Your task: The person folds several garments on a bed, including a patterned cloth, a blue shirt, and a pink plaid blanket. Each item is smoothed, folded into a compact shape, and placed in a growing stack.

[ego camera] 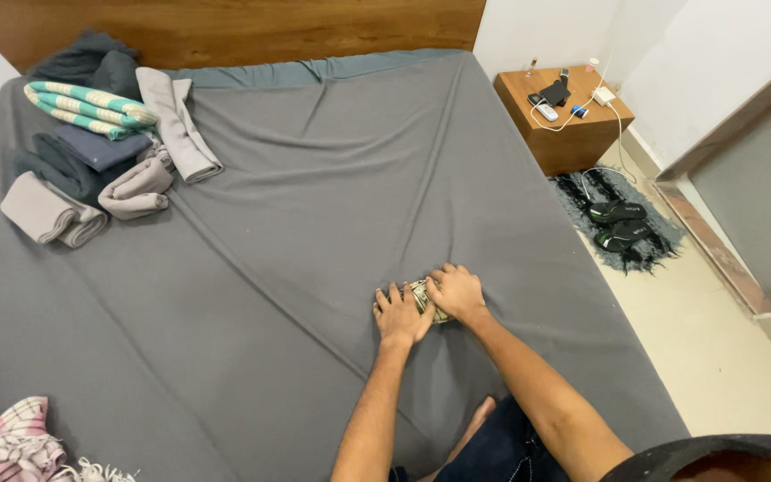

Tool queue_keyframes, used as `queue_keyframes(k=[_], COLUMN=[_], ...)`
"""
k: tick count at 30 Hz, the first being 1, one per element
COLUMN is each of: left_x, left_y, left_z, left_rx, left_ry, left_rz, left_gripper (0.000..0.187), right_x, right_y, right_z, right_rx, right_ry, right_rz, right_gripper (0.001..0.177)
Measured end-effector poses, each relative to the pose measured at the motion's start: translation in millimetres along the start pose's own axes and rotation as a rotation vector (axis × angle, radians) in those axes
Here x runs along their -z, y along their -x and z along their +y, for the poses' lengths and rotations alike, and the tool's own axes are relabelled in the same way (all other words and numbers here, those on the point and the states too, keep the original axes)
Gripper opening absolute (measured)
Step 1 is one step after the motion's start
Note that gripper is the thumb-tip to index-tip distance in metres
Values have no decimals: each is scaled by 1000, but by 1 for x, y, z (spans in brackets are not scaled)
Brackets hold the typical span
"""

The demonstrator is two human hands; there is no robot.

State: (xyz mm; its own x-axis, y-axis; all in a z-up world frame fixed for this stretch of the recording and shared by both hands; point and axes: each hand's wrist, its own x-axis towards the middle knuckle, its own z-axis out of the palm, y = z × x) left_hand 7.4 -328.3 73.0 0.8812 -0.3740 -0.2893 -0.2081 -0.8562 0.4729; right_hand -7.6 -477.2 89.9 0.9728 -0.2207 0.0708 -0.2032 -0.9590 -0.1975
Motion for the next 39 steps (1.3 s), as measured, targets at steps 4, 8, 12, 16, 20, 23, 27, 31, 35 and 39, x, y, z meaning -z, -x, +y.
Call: queue_keyframes(k=[4,8,12,16,20,23,27,31,35,39], left_x=[-1,-13,-24,-24,-16,-9,0,6,13,33], left_y=[-17,-33,-37,-37,-33,-31,-25,-7,31,73], left_z=[7,-3,-9,-8,-10,-22,-33,-31,-22,-26], left_rx=[66,24,-75,-99,-127,-224,-267,-250,-222,-303], left_ry=[4,11,0,13,16,93,113,30,12,-120], left_rz=[79,340,542,548,474,353,78,-50,-39,175], left_gripper=[60,34,33,37,50,59,74,74,65,44], right_x=[-22,-39,-52,-57,-55,-50,-26,12,49,56], right_y=[-7,-5,-6,-12,-12,-8,5,22,42,57], right_z=[14,25,28,28,28,23,12,3,6,-12], right_rx=[55,64,72,55,57,75,100,214,381,409], right_ry=[-115,-144,-133,-85,-66,-42,13,-5,-140,-100], right_rz=[134,239,251,220,202,212,130,-54,-192,-134], right_gripper=[28,25,24,24,24,26,30,47,74,63])
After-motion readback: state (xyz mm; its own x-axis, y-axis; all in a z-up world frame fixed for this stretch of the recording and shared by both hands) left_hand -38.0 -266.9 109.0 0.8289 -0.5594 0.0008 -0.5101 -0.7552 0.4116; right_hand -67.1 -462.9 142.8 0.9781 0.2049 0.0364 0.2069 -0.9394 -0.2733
